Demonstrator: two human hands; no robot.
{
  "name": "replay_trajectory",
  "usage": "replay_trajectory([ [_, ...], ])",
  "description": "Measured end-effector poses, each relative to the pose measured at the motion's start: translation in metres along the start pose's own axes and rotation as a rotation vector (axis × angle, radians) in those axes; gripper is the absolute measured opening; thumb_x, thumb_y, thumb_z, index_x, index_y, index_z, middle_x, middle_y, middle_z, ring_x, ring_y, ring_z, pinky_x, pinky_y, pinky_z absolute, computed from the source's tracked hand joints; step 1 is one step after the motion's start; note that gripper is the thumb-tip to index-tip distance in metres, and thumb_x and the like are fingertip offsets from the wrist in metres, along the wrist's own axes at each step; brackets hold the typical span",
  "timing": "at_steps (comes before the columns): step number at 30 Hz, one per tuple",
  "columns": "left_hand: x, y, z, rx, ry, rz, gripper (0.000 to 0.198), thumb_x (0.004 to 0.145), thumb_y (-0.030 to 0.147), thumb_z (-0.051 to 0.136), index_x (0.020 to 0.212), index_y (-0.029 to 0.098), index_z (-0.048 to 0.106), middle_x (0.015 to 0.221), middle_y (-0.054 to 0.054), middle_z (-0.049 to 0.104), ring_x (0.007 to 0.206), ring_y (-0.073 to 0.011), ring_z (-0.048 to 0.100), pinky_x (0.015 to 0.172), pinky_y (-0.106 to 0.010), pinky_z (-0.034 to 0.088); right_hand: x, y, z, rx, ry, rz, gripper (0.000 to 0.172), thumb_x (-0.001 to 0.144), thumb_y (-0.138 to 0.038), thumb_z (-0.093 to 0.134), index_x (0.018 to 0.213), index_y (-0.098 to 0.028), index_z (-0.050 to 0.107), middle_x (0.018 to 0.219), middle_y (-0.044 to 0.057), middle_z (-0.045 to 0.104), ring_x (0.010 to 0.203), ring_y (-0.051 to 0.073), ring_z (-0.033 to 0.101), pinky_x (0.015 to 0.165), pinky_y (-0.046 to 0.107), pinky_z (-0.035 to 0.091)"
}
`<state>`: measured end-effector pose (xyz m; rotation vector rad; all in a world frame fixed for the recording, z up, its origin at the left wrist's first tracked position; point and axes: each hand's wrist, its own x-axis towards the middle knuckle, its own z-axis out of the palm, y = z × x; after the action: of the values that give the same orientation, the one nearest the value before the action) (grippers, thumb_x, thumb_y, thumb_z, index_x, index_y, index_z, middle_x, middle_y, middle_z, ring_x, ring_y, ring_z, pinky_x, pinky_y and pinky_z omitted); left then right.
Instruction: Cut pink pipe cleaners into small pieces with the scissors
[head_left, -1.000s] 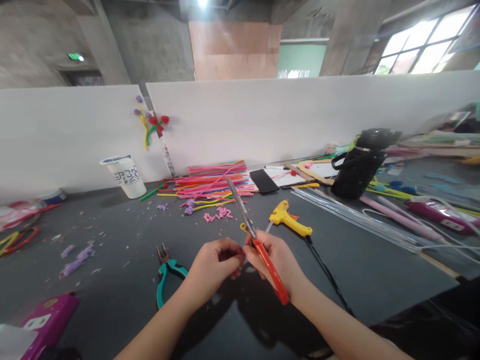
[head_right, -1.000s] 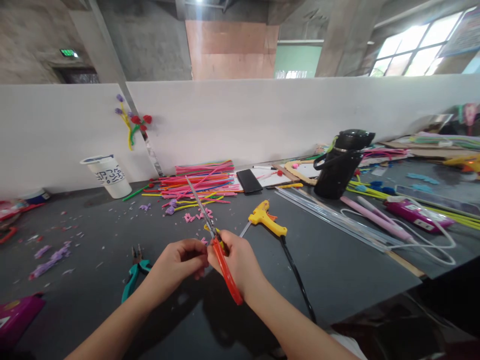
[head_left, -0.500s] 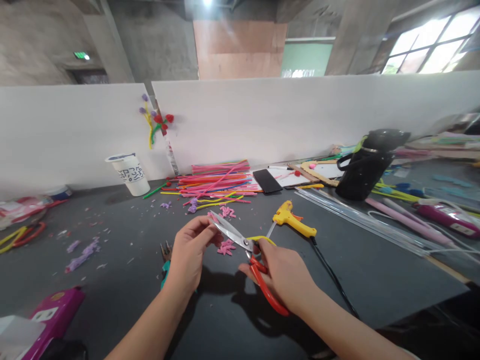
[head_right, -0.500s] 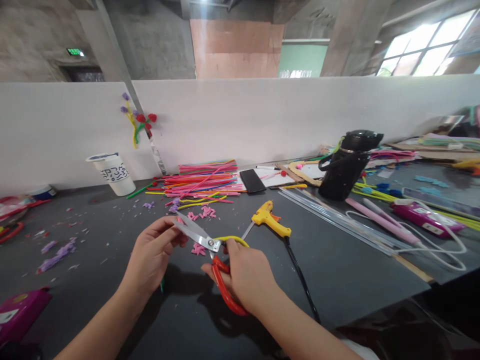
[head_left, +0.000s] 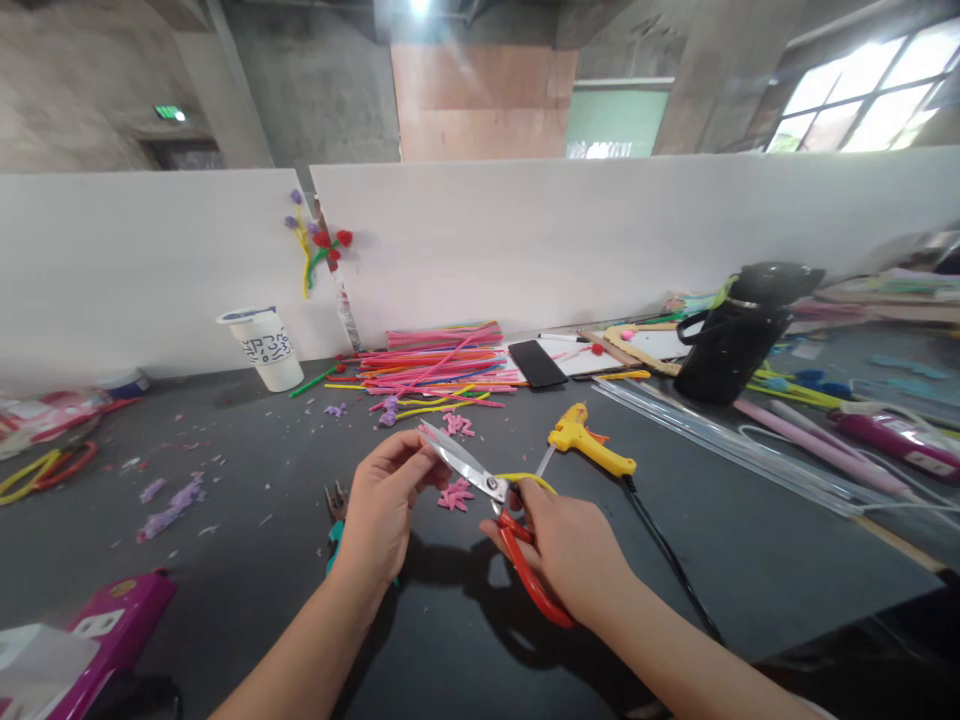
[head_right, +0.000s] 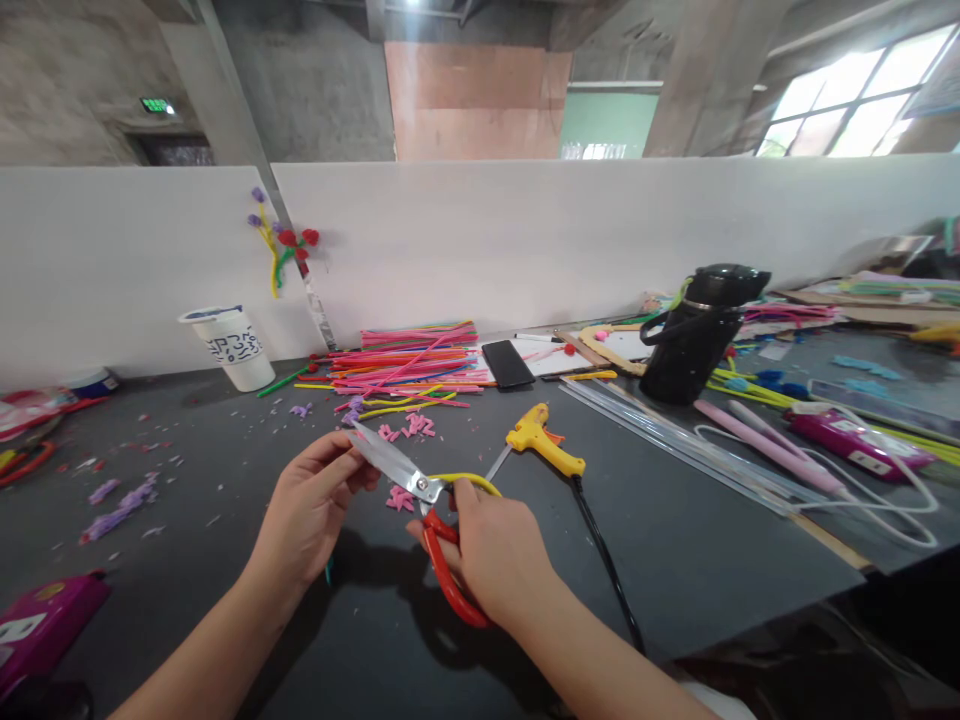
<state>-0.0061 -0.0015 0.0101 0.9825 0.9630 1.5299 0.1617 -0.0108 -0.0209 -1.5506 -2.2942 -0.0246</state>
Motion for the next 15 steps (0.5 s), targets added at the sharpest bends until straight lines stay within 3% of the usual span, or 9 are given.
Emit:
replay_trajectory([
  [15,0.0019,-0.0014,-0.0021,-0.015,-0.021,0.003,0.006,0.067,0.02,0.061,0.07,0.015,0.061,0.063,0.002,0.058,0.056,-0.0085,0.053,0.055,-0.02,0.042,0.0008,-0.0015,-0.0023,-0.018,-0.032,0.011,0.035,0.08,-0.05,0.035,0.076,-0.019,0.049,0.062,0.003,0.061,0.054,0.019,0.058,0.047,0.026,0.024],
])
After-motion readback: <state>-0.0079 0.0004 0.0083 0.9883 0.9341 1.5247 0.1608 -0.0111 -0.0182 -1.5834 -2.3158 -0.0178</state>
